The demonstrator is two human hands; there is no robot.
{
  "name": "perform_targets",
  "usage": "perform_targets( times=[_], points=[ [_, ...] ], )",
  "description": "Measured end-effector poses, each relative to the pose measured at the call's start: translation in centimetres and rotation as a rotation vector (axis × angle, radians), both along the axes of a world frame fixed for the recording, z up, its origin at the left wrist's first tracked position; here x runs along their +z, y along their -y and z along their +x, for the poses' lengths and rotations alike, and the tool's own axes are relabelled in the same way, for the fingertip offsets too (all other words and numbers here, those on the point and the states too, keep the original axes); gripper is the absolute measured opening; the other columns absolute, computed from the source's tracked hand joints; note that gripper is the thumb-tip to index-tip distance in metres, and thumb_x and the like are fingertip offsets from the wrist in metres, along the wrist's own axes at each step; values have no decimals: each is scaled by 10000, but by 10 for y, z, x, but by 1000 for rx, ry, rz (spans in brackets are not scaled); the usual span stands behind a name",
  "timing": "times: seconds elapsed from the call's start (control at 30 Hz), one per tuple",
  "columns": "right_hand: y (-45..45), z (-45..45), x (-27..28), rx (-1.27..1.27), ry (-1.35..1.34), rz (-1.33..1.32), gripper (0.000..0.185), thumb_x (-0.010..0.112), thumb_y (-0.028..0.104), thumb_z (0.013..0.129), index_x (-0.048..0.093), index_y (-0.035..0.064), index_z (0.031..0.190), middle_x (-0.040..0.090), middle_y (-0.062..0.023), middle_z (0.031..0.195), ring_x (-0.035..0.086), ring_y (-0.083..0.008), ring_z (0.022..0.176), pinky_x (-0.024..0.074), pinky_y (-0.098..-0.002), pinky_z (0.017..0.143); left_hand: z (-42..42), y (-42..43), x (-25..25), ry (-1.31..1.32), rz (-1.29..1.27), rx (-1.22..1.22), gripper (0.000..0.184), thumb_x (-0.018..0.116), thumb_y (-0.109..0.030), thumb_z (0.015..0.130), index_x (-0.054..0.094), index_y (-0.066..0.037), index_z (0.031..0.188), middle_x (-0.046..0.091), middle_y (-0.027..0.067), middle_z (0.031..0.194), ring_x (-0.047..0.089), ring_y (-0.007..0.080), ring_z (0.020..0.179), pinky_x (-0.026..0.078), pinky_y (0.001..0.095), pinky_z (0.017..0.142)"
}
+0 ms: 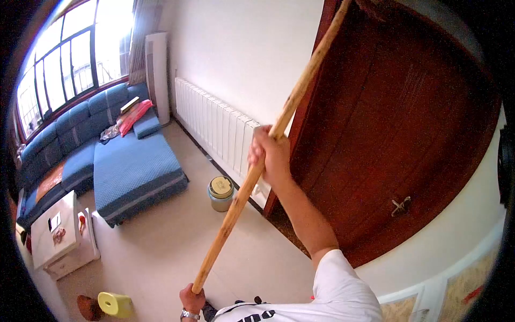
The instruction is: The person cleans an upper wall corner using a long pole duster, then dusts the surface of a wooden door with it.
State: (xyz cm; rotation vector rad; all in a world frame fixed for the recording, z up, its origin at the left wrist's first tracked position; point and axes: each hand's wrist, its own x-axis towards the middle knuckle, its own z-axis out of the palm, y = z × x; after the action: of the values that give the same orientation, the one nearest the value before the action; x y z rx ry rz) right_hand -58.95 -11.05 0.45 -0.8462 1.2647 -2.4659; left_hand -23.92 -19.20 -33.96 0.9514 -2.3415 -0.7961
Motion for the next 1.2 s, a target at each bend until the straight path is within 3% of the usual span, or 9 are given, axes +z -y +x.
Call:
perform_targets(
  times=[0.27, 0.33, 0.4, 0.77, 0.83, 0.87, 0.93, 0.97, 1.2],
  points=[
    [57, -65, -15, -285, -99, 111, 132, 538, 109, 818, 480, 45, 719, 436, -11, 488, 435, -122, 359, 389, -263, 343, -42, 69, 45, 132, 298, -261, 159, 625, -138, 691, 577, 11, 660, 556, 189, 563, 580, 321, 508, 457, 352, 486],
    [69, -62, -27, -254, -12, 100, 103, 552, 105, 828, 480, 50, 779, 425, -3, 507, 430, -117, 380, 360, -245, 354, -42, 92, 32, 85, 316, -270, 197, 647, -161, 699, 573, 16, 654, 535, 140, 506, 510, 127, 496, 426, 330, 470],
    [80, -65, -43, -267, -5, 103, 100, 545, 99, 826, 467, 55, 783, 419, -5, 506, 425, -119, 380, 366, -249, 359, -43, 107, 48, 102, 280, -328, 230, 606, -225, 778, 594, 1, 739, 567, 226, 595, 569, 419, 579, 432, 441, 469],
    [82, -10, -91, -331, 64, 237, 138, 558, 134, 849, 460, 36, 853, 484, -40, 580, 528, -144, 468, 469, -269, 439, -5, 180, 6, 228, 658, -493, 224, 626, -199, 756, 625, 24, 753, 592, 237, 620, 603, 394, 598, 443, 385, 487],
    [77, -2, -89, -271, 136, 101, 154, 576, 170, 849, 464, 63, 848, 475, -21, 568, 516, -132, 470, 457, -258, 439, 27, 200, -19, 416, 626, -501, 276, 619, -271, 756, 636, -10, 844, 630, 222, 729, 623, 379, 684, 481, 400, 563],
    [73, -7, -90, -253, 184, 5, 156, 583, 185, 848, 470, 85, 811, 461, -1, 554, 497, -114, 459, 438, -247, 428, 45, 214, -56, 411, 562, -426, 217, 659, -195, 689, 589, 9, 667, 558, 119, 517, 523, 131, 496, 433, 340, 471],
    [50, -36, -93, 14, 417, -247, 235, 568, 248, 867, 448, 128, 706, 404, 43, 523, 408, -68, 424, 381, -229, 400, 76, 229, -90, 487, 433, -323, 275, 672, -290, 658, 637, -24, 715, 592, 118, 564, 545, 149, 509, 457, 361, 507],
    [41, -42, -89, 71, 464, -279, 326, 519, 320, 895, 415, 147, 639, 335, 65, 489, 307, -51, 385, 318, -219, 376, 74, 228, -58, 629, 324, -255, 179, 669, -268, 644, 649, -93, 672, 618, 148, 640, 609, 331, 612, 500, 395, 564],
    [28, -14, -224, -88, 911, -180, 394, 438, 392, 913, 380, 158, 600, 210, 63, 415, 186, -77, 328, 216, -251, 353, 153, 275, -35, 788, -231, -2, 123, 677, -190, 555, 579, -121, 585, 582, 125, 584, 568, 343, 574, 455, 434, 527]
  ],
)
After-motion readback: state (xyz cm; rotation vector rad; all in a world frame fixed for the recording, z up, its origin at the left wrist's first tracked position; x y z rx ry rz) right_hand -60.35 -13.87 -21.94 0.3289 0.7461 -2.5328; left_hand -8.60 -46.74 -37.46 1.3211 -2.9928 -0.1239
